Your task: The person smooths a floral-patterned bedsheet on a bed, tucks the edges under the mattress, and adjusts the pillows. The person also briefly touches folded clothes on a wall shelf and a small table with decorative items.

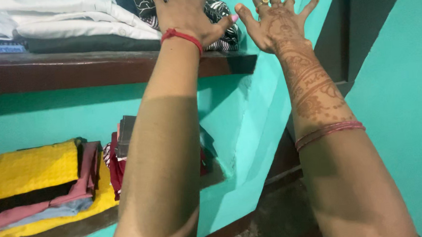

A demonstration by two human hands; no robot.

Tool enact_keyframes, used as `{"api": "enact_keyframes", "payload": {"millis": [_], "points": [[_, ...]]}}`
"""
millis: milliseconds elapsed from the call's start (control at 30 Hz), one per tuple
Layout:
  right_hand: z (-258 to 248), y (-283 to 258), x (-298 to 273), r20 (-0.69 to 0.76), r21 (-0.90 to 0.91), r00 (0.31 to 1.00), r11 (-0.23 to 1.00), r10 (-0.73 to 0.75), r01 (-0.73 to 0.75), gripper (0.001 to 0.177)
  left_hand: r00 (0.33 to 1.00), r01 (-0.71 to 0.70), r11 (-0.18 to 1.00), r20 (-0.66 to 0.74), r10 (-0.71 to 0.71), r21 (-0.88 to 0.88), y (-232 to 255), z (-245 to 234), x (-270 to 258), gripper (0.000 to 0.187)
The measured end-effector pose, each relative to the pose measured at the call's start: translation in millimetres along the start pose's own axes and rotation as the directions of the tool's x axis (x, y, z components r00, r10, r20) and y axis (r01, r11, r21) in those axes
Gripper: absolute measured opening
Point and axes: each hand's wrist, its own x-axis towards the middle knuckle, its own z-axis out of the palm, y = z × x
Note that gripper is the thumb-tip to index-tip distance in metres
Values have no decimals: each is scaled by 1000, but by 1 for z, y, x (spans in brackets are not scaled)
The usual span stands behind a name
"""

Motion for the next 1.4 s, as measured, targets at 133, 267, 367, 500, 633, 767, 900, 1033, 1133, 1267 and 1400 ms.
{"api": "enact_keyframes", "payload": {"millis": [133,267,367,500,633,767,900,1033,1133,1267,1400], "points": [[8,-3,-15,22,-2,999,1000,26,-26,77,998,-9,1000,63,10,-7,6,-10,-21,99],[12,-19,-28,61,40,997,998,44,-46,78,994,-1,1000,111,2,-13,-10,-25,-41,99],[13,-42,-38,93,76,995,996,45,-52,77,991,12,1000,136,-16,27,-36,-39,-52,99],[9,-82,-50,128,112,991,993,27,-41,78,988,36,994,148,-52,108,-75,-65,-68,100],[-4,-127,-59,164,167,987,985,8,-36,78,985,76,987,144,-97,143,-110,-97,-85,102],[-19,-171,-71,173,185,984,983,-34,2,78,986,98,977,113,-121,189,-146,-126,-103,103],[-29,-213,-83,154,211,983,975,-100,66,78,984,121,969,104,-146,214,-183,-153,-123,99],[-38,-257,-96,138,240,977,963,-161,124,78,978,155,957,98,-184,247,-223,-183,-148,98],[-45,-290,-109,155,283,964,945,-214,164,78,970,194,940,90,-227,279,-251,-202,-169,98],[-47,-327,-125,111,366,944,896,-310,251,74,963,228,916,63,-262,329,-273,-209,-200,99],[-30,-360,-153,99,448,913,837,-395,314,72,934,298,895,92,-345,331,-290,-206,-246,103]]}}
